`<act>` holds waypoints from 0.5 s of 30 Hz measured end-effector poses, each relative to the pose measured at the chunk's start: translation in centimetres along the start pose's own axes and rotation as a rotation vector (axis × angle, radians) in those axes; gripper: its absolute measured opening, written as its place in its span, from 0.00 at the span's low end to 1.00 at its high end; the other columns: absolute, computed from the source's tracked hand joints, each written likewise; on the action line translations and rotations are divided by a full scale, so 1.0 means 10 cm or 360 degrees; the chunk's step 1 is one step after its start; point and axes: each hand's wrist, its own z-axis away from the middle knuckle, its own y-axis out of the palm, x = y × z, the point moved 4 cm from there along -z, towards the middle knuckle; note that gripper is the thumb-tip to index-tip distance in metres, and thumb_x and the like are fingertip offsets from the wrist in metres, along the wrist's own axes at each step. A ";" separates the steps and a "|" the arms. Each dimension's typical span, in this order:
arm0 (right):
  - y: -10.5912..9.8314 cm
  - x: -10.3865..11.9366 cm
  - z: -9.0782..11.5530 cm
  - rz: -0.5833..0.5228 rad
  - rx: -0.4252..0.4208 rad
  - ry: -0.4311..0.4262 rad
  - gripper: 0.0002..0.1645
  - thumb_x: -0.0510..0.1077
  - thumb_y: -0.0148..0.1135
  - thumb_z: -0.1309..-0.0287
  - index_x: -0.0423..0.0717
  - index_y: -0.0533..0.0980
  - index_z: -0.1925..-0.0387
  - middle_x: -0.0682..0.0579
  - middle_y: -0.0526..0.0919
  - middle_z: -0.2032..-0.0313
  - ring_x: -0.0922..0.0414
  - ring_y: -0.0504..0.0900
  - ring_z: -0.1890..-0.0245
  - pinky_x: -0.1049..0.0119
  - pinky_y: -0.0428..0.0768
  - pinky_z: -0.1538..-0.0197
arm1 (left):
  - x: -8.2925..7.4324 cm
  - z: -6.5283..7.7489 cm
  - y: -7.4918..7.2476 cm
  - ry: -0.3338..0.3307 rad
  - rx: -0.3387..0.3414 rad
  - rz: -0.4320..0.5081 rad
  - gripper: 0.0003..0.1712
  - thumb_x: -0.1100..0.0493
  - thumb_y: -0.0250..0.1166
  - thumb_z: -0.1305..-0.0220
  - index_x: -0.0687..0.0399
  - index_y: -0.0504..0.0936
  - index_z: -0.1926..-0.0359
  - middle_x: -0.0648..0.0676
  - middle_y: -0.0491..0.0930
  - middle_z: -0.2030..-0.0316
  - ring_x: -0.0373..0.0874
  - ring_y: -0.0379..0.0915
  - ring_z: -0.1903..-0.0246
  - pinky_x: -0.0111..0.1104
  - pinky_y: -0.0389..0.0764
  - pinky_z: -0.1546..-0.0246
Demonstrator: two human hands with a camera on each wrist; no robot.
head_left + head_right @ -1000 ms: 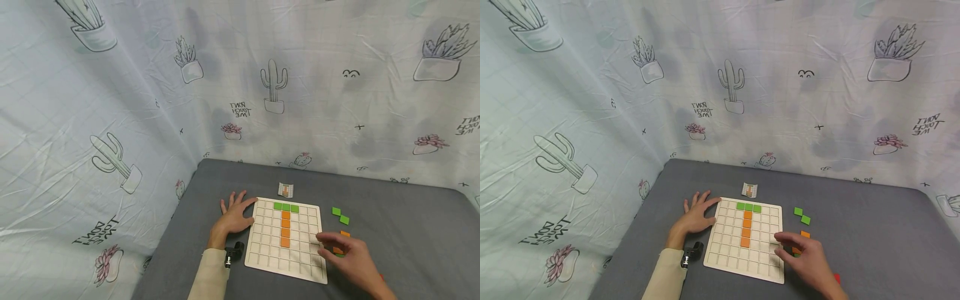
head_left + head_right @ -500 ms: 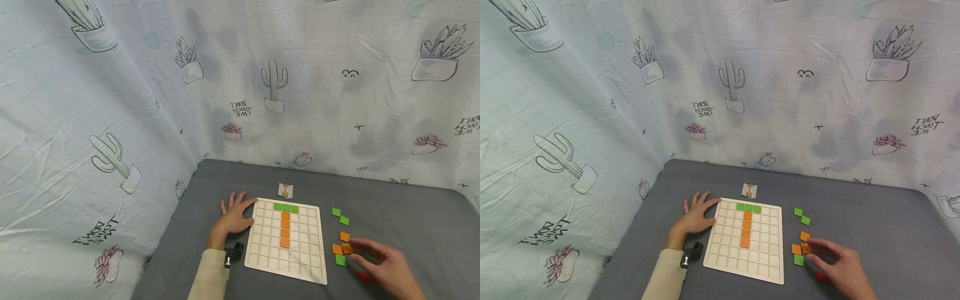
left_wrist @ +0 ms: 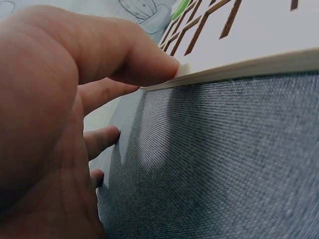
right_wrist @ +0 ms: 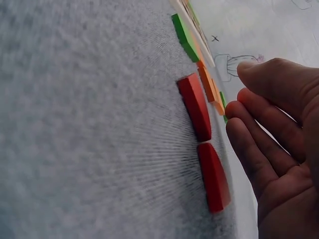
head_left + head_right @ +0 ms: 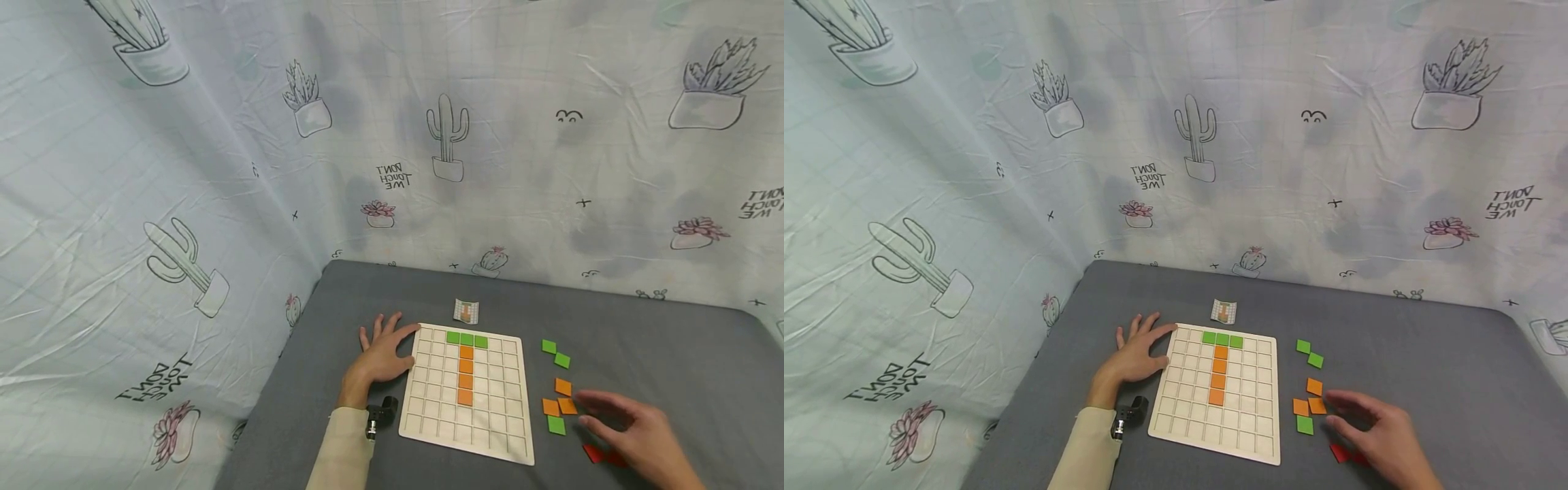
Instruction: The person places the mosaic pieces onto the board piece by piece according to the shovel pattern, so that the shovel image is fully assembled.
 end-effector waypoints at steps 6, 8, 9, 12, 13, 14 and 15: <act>0.04 -0.03 -0.05 0.0064 0.0012 0.0000 0.23 0.44 0.86 0.45 0.51 0.90 0.47 0.51 0.95 0.53 0.79 0.86 0.57 0.85 0.81 0.59 | 0.02 0.00 0.01 0.0018 -0.0010 0.0002 0.39 0.59 0.69 0.31 0.43 0.74 0.20 0.63 0.52 0.13 0.71 0.31 0.13 0.77 0.23 0.23; 0.06 -0.03 -0.06 0.0077 0.0018 -0.0016 0.23 0.43 0.87 0.46 0.51 0.90 0.47 0.51 0.95 0.54 0.79 0.86 0.57 0.84 0.82 0.59 | 0.02 -0.01 0.01 0.0013 -0.0007 0.0001 0.39 0.59 0.69 0.30 0.42 0.74 0.20 0.63 0.52 0.13 0.71 0.31 0.13 0.77 0.23 0.22; 0.07 -0.02 -0.07 0.0083 0.0024 -0.0027 0.24 0.42 0.87 0.46 0.51 0.90 0.47 0.52 0.95 0.54 0.78 0.86 0.57 0.84 0.82 0.59 | 0.02 -0.01 0.01 0.0012 -0.0008 -0.0002 0.39 0.59 0.69 0.30 0.42 0.74 0.20 0.63 0.52 0.13 0.71 0.31 0.13 0.77 0.23 0.22; 0.08 -0.01 -0.09 0.0090 0.0042 -0.0061 0.24 0.41 0.87 0.47 0.52 0.90 0.47 0.52 0.95 0.54 0.78 0.86 0.57 0.82 0.83 0.59 | 0.02 -0.01 0.01 0.0014 -0.0013 -0.0005 0.39 0.59 0.69 0.31 0.42 0.75 0.20 0.63 0.52 0.13 0.72 0.31 0.13 0.78 0.24 0.23; 0.08 -0.01 -0.10 0.0095 0.0049 -0.0070 0.24 0.41 0.87 0.47 0.52 0.90 0.47 0.53 0.95 0.53 0.78 0.86 0.57 0.82 0.83 0.59 | 0.02 -0.01 0.01 0.0010 -0.0010 -0.0008 0.39 0.59 0.69 0.31 0.42 0.75 0.20 0.62 0.52 0.13 0.71 0.31 0.13 0.78 0.24 0.23; 0.08 0.00 -0.10 0.0096 0.0056 -0.0074 0.24 0.41 0.87 0.47 0.53 0.90 0.47 0.53 0.95 0.53 0.78 0.86 0.57 0.81 0.83 0.59 | 0.02 0.00 0.01 0.0007 -0.0008 -0.0010 0.39 0.59 0.69 0.31 0.42 0.75 0.20 0.62 0.52 0.13 0.71 0.31 0.13 0.77 0.24 0.23; 0.08 0.00 -0.11 0.0095 0.0062 -0.0075 0.25 0.41 0.87 0.47 0.53 0.90 0.47 0.53 0.95 0.53 0.78 0.86 0.57 0.81 0.84 0.59 | 0.02 0.00 0.01 0.0011 -0.0010 -0.0009 0.39 0.59 0.69 0.31 0.42 0.75 0.20 0.62 0.52 0.13 0.71 0.31 0.13 0.78 0.24 0.23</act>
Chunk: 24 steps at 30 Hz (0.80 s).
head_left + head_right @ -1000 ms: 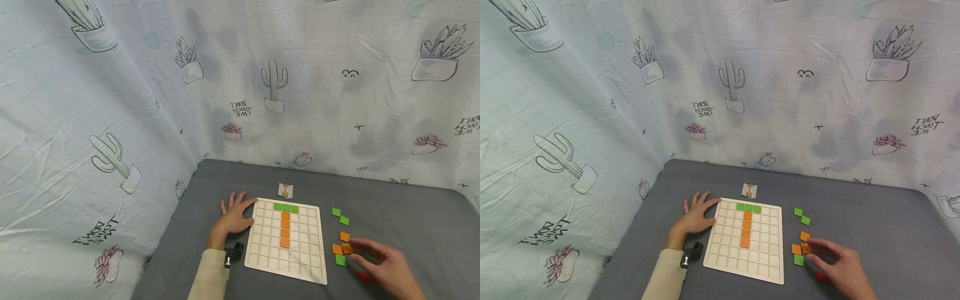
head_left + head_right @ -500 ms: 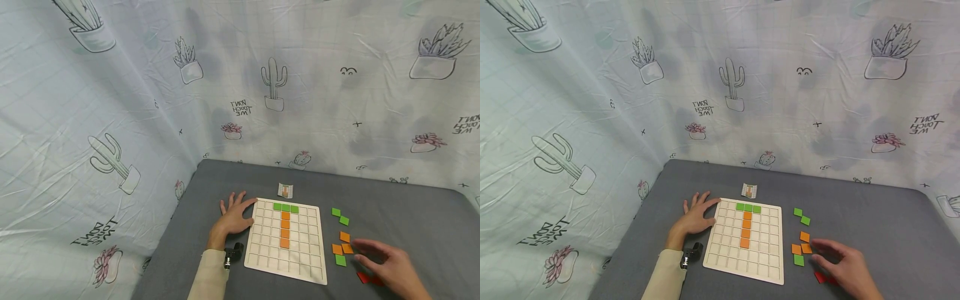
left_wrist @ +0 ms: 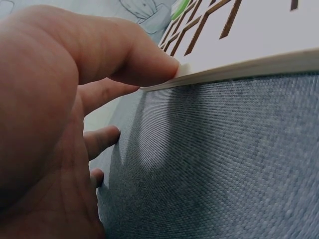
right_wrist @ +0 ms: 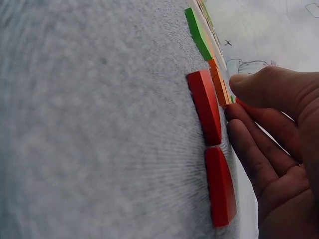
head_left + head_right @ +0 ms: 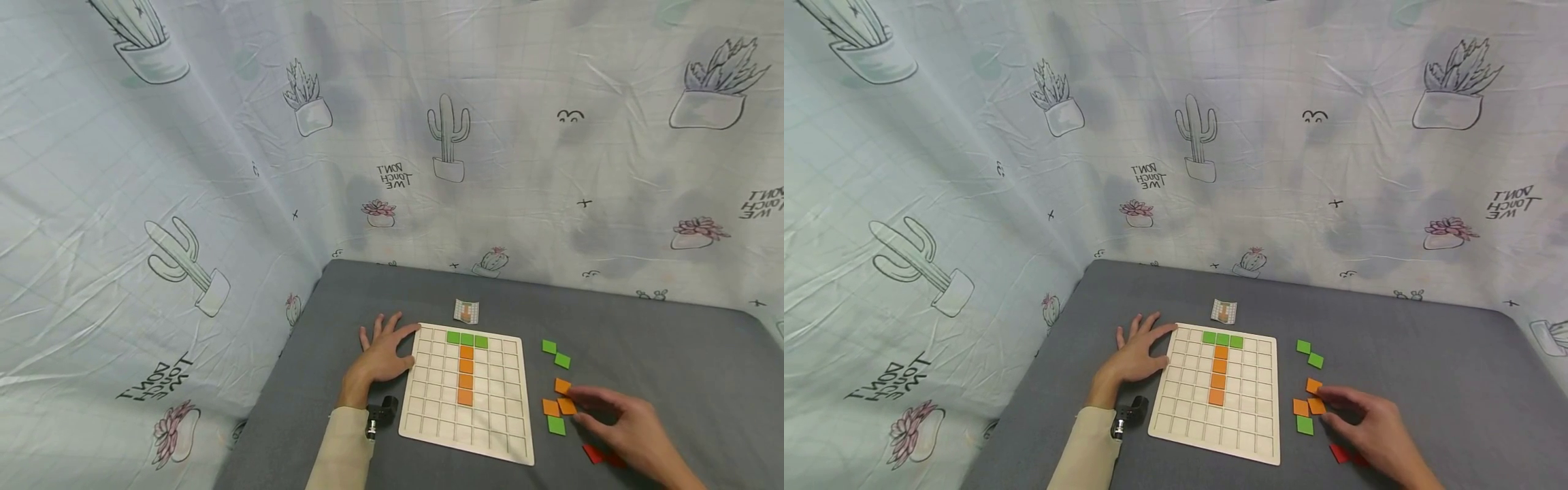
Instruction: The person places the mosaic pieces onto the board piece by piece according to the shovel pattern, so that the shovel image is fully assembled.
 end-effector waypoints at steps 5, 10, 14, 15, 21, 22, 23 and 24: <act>0.00 0.02 -0.04 0.0012 0.0039 0.0018 0.26 0.41 0.87 0.48 0.54 0.90 0.46 0.54 0.95 0.53 0.77 0.87 0.57 0.76 0.86 0.59 | 0.00 0.01 0.00 -0.0004 0.0009 0.0007 0.39 0.58 0.69 0.30 0.41 0.74 0.20 0.61 0.51 0.12 0.71 0.30 0.12 0.77 0.24 0.22; 0.01 0.03 -0.05 0.0005 0.0062 0.0000 0.27 0.38 0.87 0.50 0.53 0.90 0.46 0.54 0.95 0.53 0.77 0.87 0.57 0.73 0.88 0.59 | 0.00 0.00 0.00 0.0001 0.0003 0.0007 0.39 0.58 0.69 0.30 0.41 0.74 0.20 0.61 0.52 0.12 0.71 0.31 0.13 0.77 0.24 0.22; 0.01 0.03 -0.05 -0.0006 0.0052 -0.0039 0.27 0.36 0.87 0.51 0.54 0.90 0.47 0.55 0.95 0.54 0.78 0.86 0.56 0.74 0.87 0.59 | 0.01 -0.01 -0.01 0.0005 -0.0004 -0.0003 0.39 0.59 0.69 0.31 0.42 0.75 0.20 0.62 0.52 0.13 0.72 0.31 0.13 0.78 0.24 0.23; 0.01 0.04 -0.05 -0.0008 0.0052 -0.0043 0.27 0.36 0.87 0.51 0.54 0.90 0.48 0.55 0.95 0.54 0.78 0.86 0.55 0.75 0.87 0.59 | 0.01 -0.01 0.00 0.0000 -0.0001 -0.0008 0.39 0.59 0.69 0.31 0.41 0.75 0.20 0.62 0.52 0.13 0.71 0.31 0.13 0.77 0.24 0.22; 0.01 0.04 -0.05 -0.0008 0.0035 -0.0042 0.26 0.36 0.86 0.50 0.54 0.90 0.48 0.55 0.95 0.54 0.79 0.86 0.55 0.80 0.85 0.58 | 0.01 -0.01 0.00 -0.0012 0.0007 -0.0016 0.39 0.58 0.69 0.30 0.40 0.74 0.19 0.61 0.51 0.12 0.70 0.30 0.12 0.77 0.25 0.22; 0.01 0.03 -0.05 -0.0004 0.0028 -0.0042 0.25 0.36 0.86 0.49 0.54 0.90 0.49 0.55 0.95 0.54 0.79 0.86 0.55 0.81 0.84 0.58 | 0.01 0.00 0.00 -0.0007 0.0006 -0.0011 0.39 0.58 0.69 0.30 0.41 0.74 0.19 0.61 0.51 0.12 0.71 0.31 0.12 0.77 0.25 0.22; 0.02 0.04 -0.05 0.0001 0.0020 -0.0044 0.25 0.36 0.86 0.49 0.53 0.90 0.49 0.55 0.95 0.55 0.79 0.86 0.56 0.82 0.83 0.58 | 0.01 0.00 0.00 -0.0005 0.0008 -0.0008 0.39 0.58 0.69 0.30 0.41 0.74 0.19 0.61 0.51 0.12 0.71 0.30 0.12 0.77 0.25 0.22; 0.02 0.04 -0.04 0.0003 0.0008 -0.0048 0.24 0.36 0.86 0.49 0.53 0.90 0.49 0.55 0.95 0.55 0.79 0.86 0.56 0.82 0.83 0.58 | 0.01 0.00 0.00 -0.0003 0.0008 -0.0005 0.39 0.58 0.69 0.30 0.41 0.74 0.19 0.61 0.51 0.12 0.71 0.30 0.13 0.77 0.25 0.22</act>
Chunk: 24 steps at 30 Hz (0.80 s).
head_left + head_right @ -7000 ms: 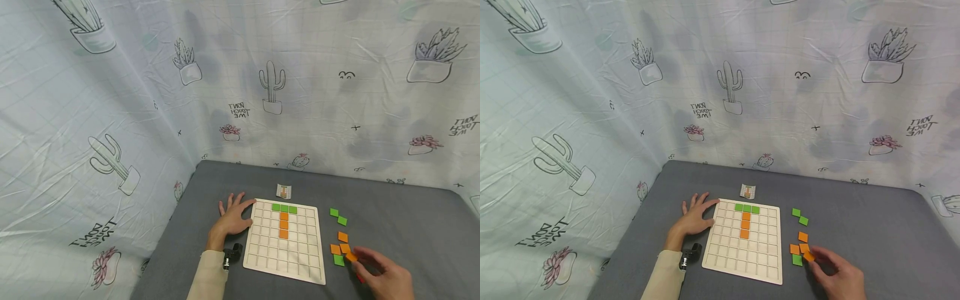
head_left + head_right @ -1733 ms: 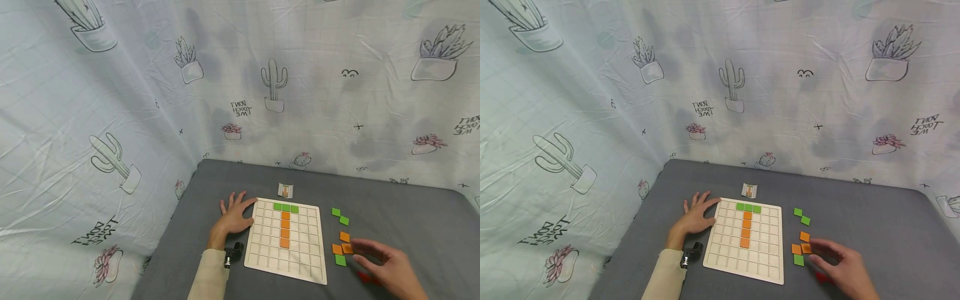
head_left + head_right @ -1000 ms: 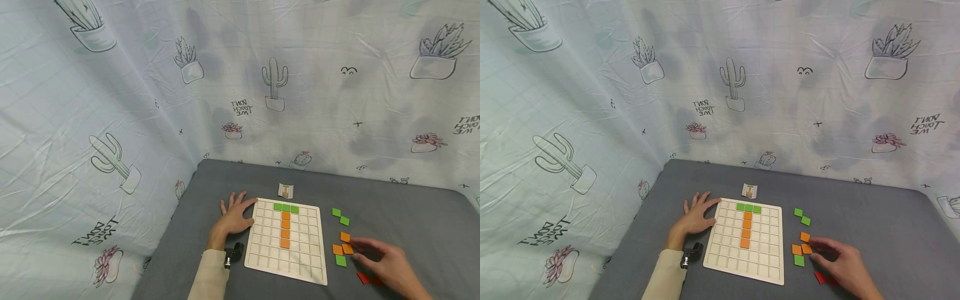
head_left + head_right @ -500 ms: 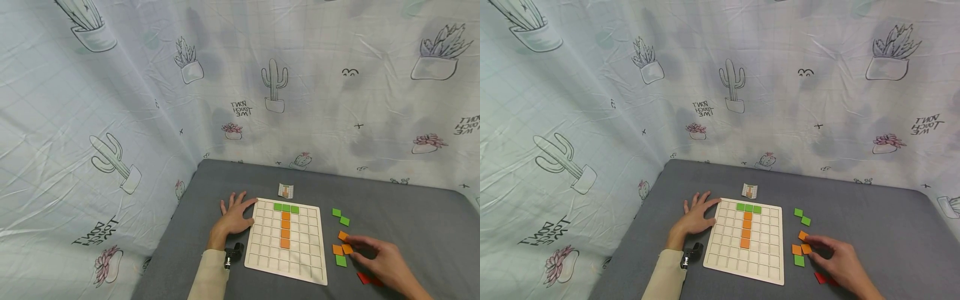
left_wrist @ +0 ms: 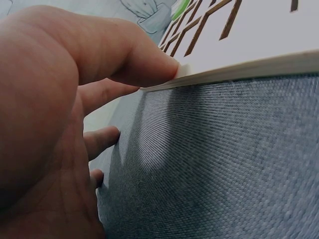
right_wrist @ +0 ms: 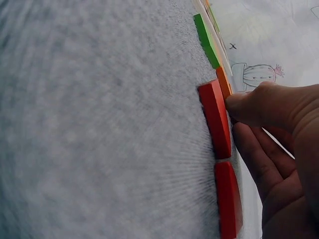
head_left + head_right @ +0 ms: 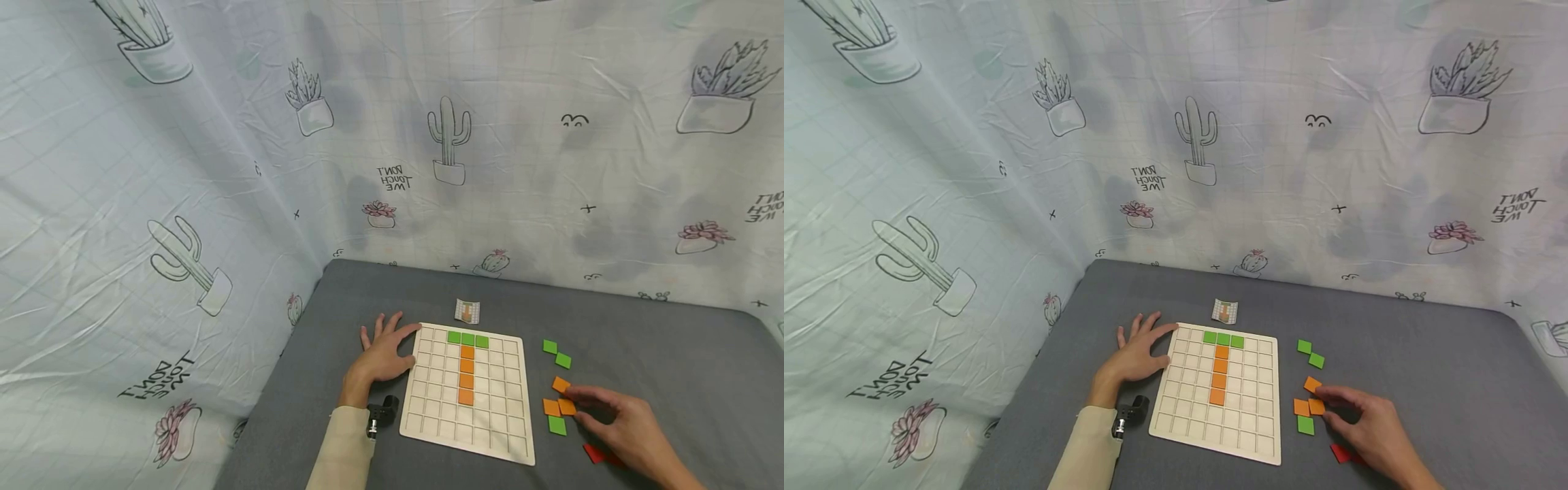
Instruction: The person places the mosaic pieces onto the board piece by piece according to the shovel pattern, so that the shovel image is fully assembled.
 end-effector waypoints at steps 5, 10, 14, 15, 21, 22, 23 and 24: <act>-0.01 -0.01 0.02 0.0058 -0.0031 0.0014 0.25 0.36 0.87 0.50 0.54 0.91 0.50 0.56 0.95 0.56 0.79 0.85 0.58 0.81 0.83 0.59 | 0.00 0.00 0.00 0.0009 0.0009 0.0010 0.39 0.58 0.69 0.30 0.41 0.74 0.19 0.62 0.51 0.12 0.71 0.30 0.13 0.77 0.24 0.22; -0.03 0.04 0.07 0.0084 -0.0064 0.0041 0.25 0.36 0.87 0.50 0.56 0.91 0.50 0.57 0.95 0.56 0.79 0.85 0.57 0.82 0.82 0.58 | -0.01 0.00 -0.01 0.0024 0.0005 0.0008 0.39 0.59 0.68 0.30 0.43 0.74 0.19 0.63 0.51 0.13 0.72 0.31 0.13 0.78 0.25 0.23; -0.05 0.14 0.10 0.0031 -0.0131 0.0008 0.27 0.33 0.87 0.52 0.54 0.91 0.50 0.55 0.95 0.56 0.80 0.85 0.56 0.89 0.78 0.56 | 0.00 -0.01 0.00 0.0016 0.0001 0.0002 0.39 0.59 0.69 0.31 0.43 0.74 0.20 0.63 0.52 0.13 0.72 0.32 0.13 0.78 0.25 0.23; -0.05 0.17 0.10 0.0021 -0.0150 -0.0001 0.27 0.32 0.87 0.53 0.53 0.91 0.50 0.55 0.95 0.56 0.80 0.85 0.56 0.90 0.78 0.56 | 0.00 -0.01 0.00 0.0010 0.0002 0.0001 0.39 0.59 0.69 0.30 0.42 0.74 0.20 0.63 0.52 0.13 0.72 0.32 0.13 0.78 0.25 0.23; -0.05 0.35 0.14 -0.0065 -0.0240 -0.0019 0.28 0.30 0.86 0.54 0.51 0.90 0.50 0.54 0.95 0.56 0.82 0.84 0.55 0.89 0.79 0.54 | 0.00 -0.01 0.00 0.0011 -0.0005 -0.0001 0.38 0.58 0.69 0.30 0.42 0.74 0.20 0.63 0.52 0.13 0.72 0.31 0.13 0.78 0.25 0.23; -0.04 0.39 0.14 -0.0079 -0.0250 -0.0023 0.28 0.30 0.86 0.54 0.51 0.90 0.50 0.55 0.95 0.56 0.82 0.84 0.55 0.89 0.79 0.54 | 0.00 -0.01 0.00 0.0013 -0.0006 0.0000 0.38 0.58 0.69 0.30 0.42 0.74 0.20 0.63 0.52 0.13 0.72 0.31 0.13 0.78 0.24 0.23; -0.04 0.42 0.15 -0.0095 -0.0258 -0.0031 0.28 0.29 0.86 0.54 0.51 0.90 0.50 0.55 0.95 0.56 0.82 0.84 0.55 0.89 0.80 0.54 | 0.00 -0.01 0.00 0.0014 -0.0010 0.0003 0.38 0.59 0.69 0.30 0.42 0.74 0.20 0.63 0.52 0.13 0.72 0.31 0.13 0.77 0.24 0.23; -0.03 0.46 0.15 -0.0113 -0.0265 -0.0042 0.28 0.29 0.86 0.54 0.51 0.90 0.50 0.55 0.95 0.56 0.81 0.85 0.56 0.89 0.80 0.53 | 0.01 -0.01 0.01 0.0015 -0.0012 0.0004 0.38 0.59 0.69 0.30 0.42 0.74 0.20 0.63 0.52 0.13 0.72 0.31 0.13 0.77 0.24 0.23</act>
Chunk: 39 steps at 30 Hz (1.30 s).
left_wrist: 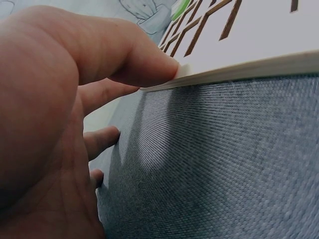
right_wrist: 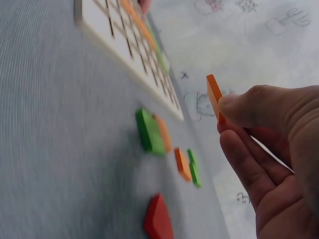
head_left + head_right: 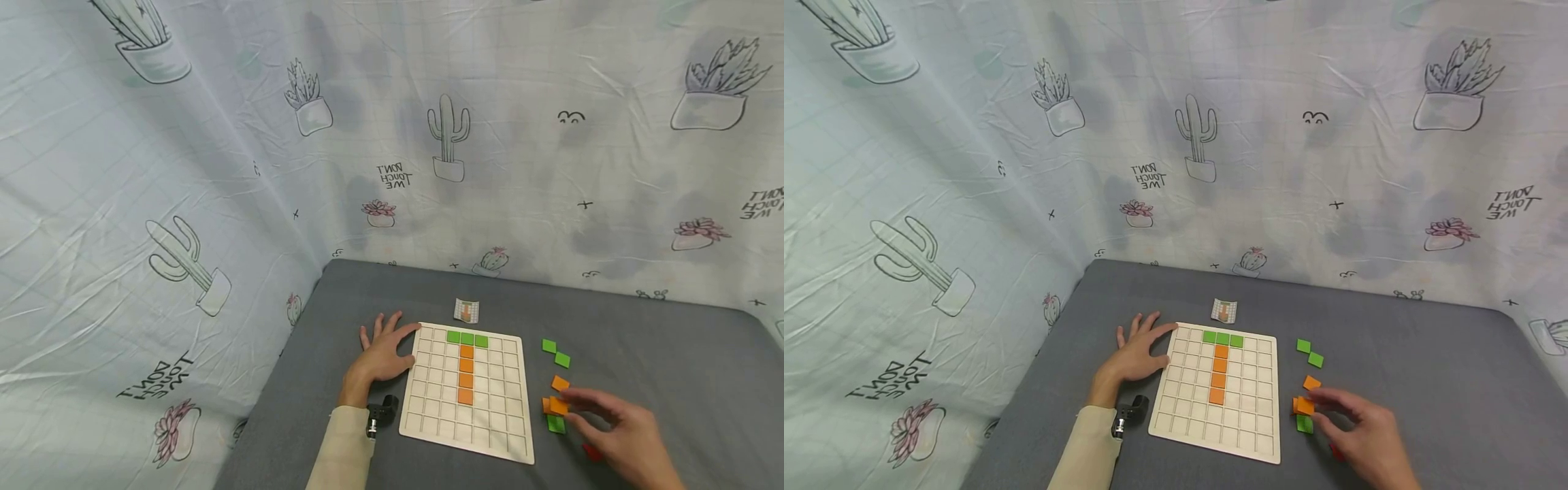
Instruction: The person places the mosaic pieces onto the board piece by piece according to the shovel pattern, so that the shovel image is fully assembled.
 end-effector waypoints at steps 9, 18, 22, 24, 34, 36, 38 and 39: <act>0.18 0.21 0.01 -0.0133 -0.0022 -0.0103 0.28 0.26 0.85 0.54 0.48 0.90 0.51 0.55 0.95 0.58 0.73 0.89 0.58 0.86 0.83 0.52 | 0.01 0.01 0.01 -0.0001 -0.0003 0.0019 0.38 0.59 0.69 0.30 0.44 0.75 0.20 0.64 0.52 0.13 0.73 0.31 0.13 0.77 0.22 0.23; 0.35 0.35 -0.07 -0.0190 0.0003 -0.0146 0.26 0.28 0.85 0.51 0.52 0.91 0.51 0.55 0.95 0.57 0.67 0.91 0.60 0.83 0.84 0.54 | 0.03 0.00 0.01 -0.0029 0.0019 -0.0009 0.39 0.57 0.70 0.29 0.40 0.73 0.19 0.60 0.50 0.12 0.70 0.30 0.12 0.77 0.24 0.22; 0.44 0.41 -0.11 -0.0204 0.0046 -0.0124 0.25 0.29 0.84 0.49 0.52 0.91 0.51 0.56 0.95 0.57 0.66 0.91 0.60 0.80 0.86 0.53 | 0.03 -0.01 0.01 -0.0028 0.0015 -0.0007 0.39 0.57 0.70 0.30 0.40 0.74 0.19 0.60 0.51 0.12 0.70 0.30 0.12 0.77 0.24 0.22; 0.48 0.43 -0.14 -0.0193 0.0065 -0.0113 0.24 0.31 0.84 0.47 0.53 0.91 0.50 0.58 0.95 0.56 0.67 0.92 0.59 0.78 0.88 0.53 | 0.03 -0.01 0.01 -0.0024 0.0012 -0.0003 0.40 0.58 0.69 0.31 0.40 0.74 0.19 0.61 0.51 0.12 0.70 0.30 0.12 0.77 0.23 0.23; 0.69 0.47 -0.25 -0.0296 0.0122 -0.0207 0.27 0.27 0.83 0.49 0.53 0.90 0.50 0.56 0.95 0.56 0.64 0.92 0.58 0.76 0.88 0.52 | 0.02 0.00 0.01 -0.0025 0.0017 -0.0011 0.40 0.57 0.69 0.30 0.40 0.74 0.19 0.60 0.51 0.12 0.70 0.30 0.12 0.77 0.25 0.23; 0.73 0.47 -0.25 -0.0325 0.0131 -0.0222 0.27 0.27 0.83 0.50 0.52 0.90 0.50 0.56 0.95 0.56 0.63 0.92 0.58 0.77 0.88 0.52 | 0.02 0.00 0.01 -0.0023 0.0015 -0.0007 0.40 0.57 0.70 0.31 0.40 0.74 0.19 0.61 0.51 0.12 0.70 0.31 0.12 0.77 0.25 0.23; 0.78 0.46 -0.26 -0.0324 0.0141 -0.0242 0.27 0.27 0.83 0.50 0.52 0.91 0.51 0.56 0.95 0.56 0.63 0.92 0.59 0.77 0.87 0.53 | 0.02 0.00 0.01 -0.0025 0.0016 -0.0004 0.40 0.57 0.70 0.31 0.40 0.74 0.19 0.61 0.51 0.12 0.70 0.30 0.12 0.77 0.24 0.23; 0.80 0.46 -0.26 -0.0314 0.0146 -0.0249 0.26 0.27 0.84 0.50 0.53 0.91 0.51 0.57 0.95 0.57 0.63 0.91 0.59 0.76 0.87 0.53 | 0.02 0.00 0.01 -0.0027 0.0015 -0.0001 0.40 0.57 0.70 0.31 0.40 0.74 0.19 0.60 0.51 0.12 0.70 0.30 0.12 0.77 0.24 0.23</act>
